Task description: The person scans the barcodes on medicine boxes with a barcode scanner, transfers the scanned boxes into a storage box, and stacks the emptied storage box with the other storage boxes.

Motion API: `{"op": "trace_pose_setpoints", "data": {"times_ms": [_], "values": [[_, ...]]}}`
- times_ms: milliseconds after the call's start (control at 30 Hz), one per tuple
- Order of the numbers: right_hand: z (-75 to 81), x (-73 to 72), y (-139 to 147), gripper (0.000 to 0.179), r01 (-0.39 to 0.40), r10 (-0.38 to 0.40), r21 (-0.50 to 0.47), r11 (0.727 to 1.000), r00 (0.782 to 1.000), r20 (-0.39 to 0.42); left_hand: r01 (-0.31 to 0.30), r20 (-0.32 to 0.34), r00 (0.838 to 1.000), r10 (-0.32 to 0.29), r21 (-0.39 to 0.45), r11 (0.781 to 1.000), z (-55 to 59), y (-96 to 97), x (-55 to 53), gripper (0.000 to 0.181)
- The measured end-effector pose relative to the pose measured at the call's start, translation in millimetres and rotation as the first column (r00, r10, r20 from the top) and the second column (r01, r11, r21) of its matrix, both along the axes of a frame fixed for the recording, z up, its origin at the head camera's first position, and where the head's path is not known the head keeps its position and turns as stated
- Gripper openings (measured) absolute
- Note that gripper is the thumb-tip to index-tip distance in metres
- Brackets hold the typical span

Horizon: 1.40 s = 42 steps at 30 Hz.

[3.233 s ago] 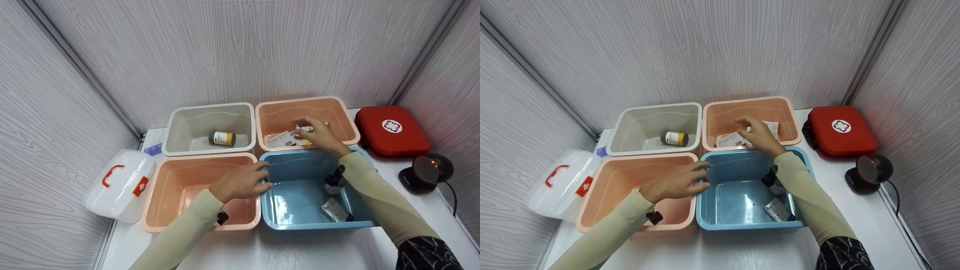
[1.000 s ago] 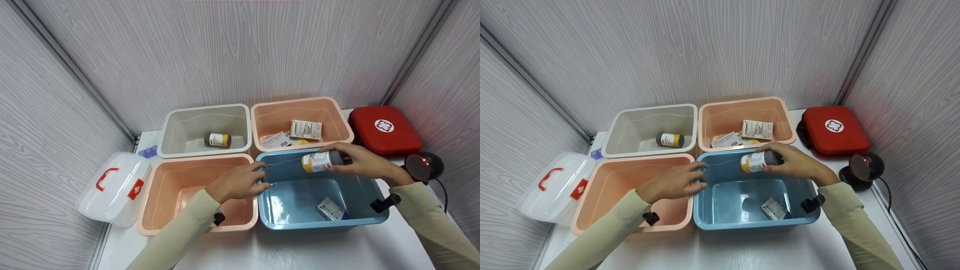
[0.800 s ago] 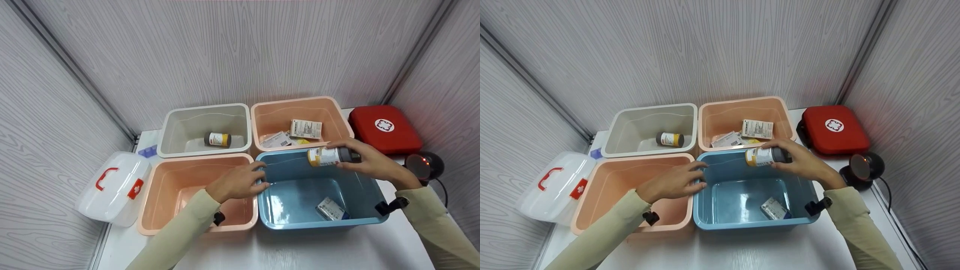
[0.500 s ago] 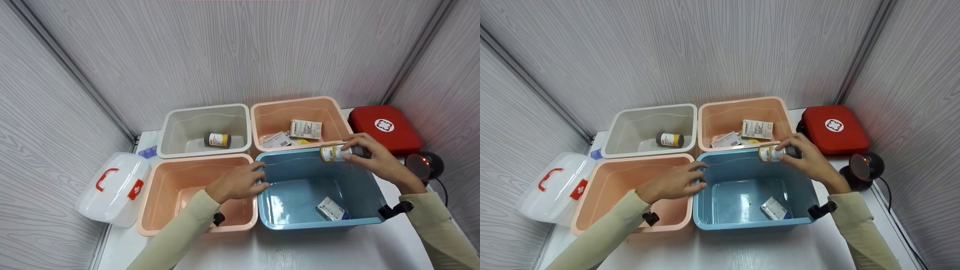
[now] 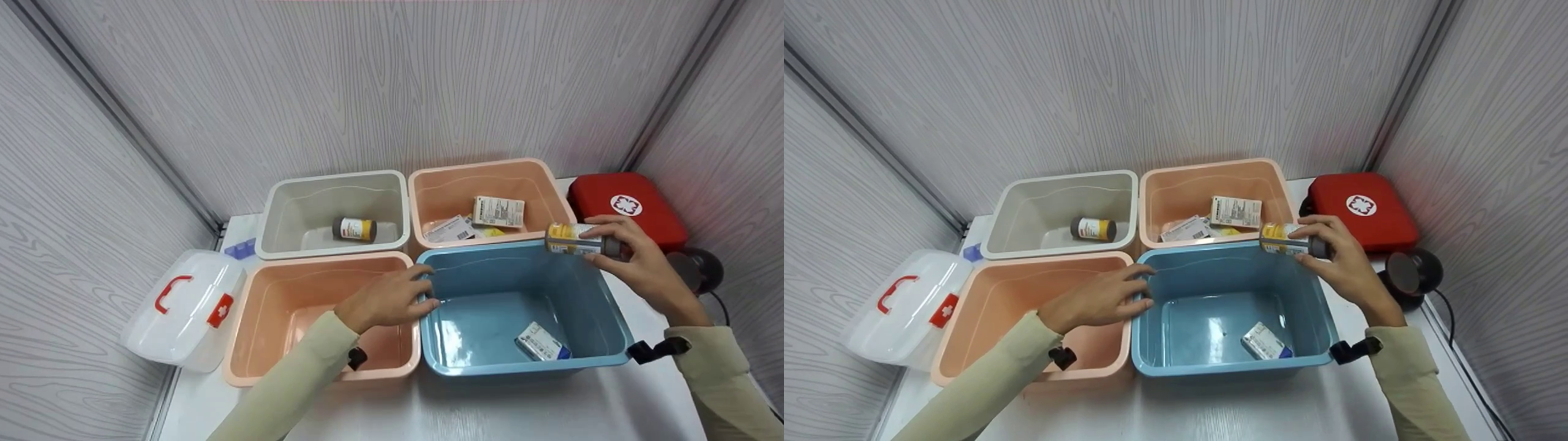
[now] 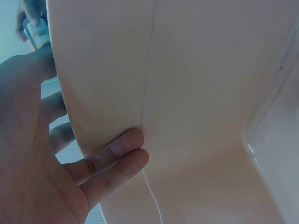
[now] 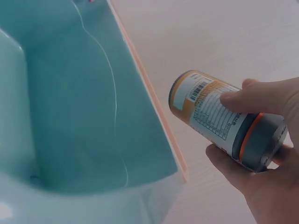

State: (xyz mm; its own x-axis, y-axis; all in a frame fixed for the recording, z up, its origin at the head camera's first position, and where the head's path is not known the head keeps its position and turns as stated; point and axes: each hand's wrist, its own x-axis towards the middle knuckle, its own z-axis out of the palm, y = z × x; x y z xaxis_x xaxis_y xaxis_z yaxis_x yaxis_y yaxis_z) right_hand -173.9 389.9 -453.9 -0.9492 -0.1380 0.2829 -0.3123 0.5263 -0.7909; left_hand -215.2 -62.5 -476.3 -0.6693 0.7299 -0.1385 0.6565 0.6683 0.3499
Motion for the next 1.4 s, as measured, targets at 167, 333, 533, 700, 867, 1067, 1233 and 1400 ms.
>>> {"op": "trace_pose_setpoints", "data": {"times_ms": [167, 333, 533, 700, 867, 1067, 1233, 1400], "values": [[-3.8, 4.6, 10.0, 0.036, 0.041, -0.038, 0.033, 0.999, 0.995, -0.091, -0.005, 0.020, 1.000, 0.005, 0.000, 1.000, -1.0, 0.6, -0.2, 0.046], [-11.2, 7.3, 19.3, 0.027, 0.137, -0.134, 0.004, 0.991, 0.978, -0.161, -0.016, 0.015, 1.000, 0.016, -0.006, 1.000, -0.8, 0.6, 0.1, 0.045], [-23.2, 14.1, 33.8, 0.038, 0.239, -0.241, -0.030, 0.970, 0.962, -0.127, -0.024, 0.023, 0.999, 0.024, -0.007, 1.000, -1.9, 1.3, -0.3, 0.045], [-34.3, 19.4, 46.0, 0.026, 0.235, -0.245, -0.092, 0.968, 0.962, -0.122, -0.023, 0.017, 1.000, 0.023, 0.000, 1.000, -1.4, 0.9, -0.3, 0.045], [-47.9, 28.7, 56.8, 0.024, 0.290, -0.302, -0.155, 0.944, 0.952, -0.058, -0.015, 0.006, 1.000, 0.015, -0.002, 1.000, -0.6, 0.2, 0.1, 0.045], [-70.4, 41.7, 64.0, 0.037, 0.330, -0.274, -0.532, 0.780, 0.944, 0.183, -0.019, 0.016, 1.000, 0.019, -0.005, 1.000, -0.9, -0.3, 0.2, 0.047], [-90.1, 51.9, 66.2, 0.041, 0.432, -0.231, -0.719, 0.544, 0.901, 0.366, -0.016, 0.026, 1.000, 0.016, 0.007, 1.000, -0.4, 0.1, 0.6, 0.048], [-101.7, 56.1, 63.2, 0.042, 0.554, -0.208, -0.764, 0.330, 0.833, 0.513, -0.019, 0.027, 0.999, 0.019, 0.005, 1.000, 0.3, -0.2, 0.8, 0.047]]}}
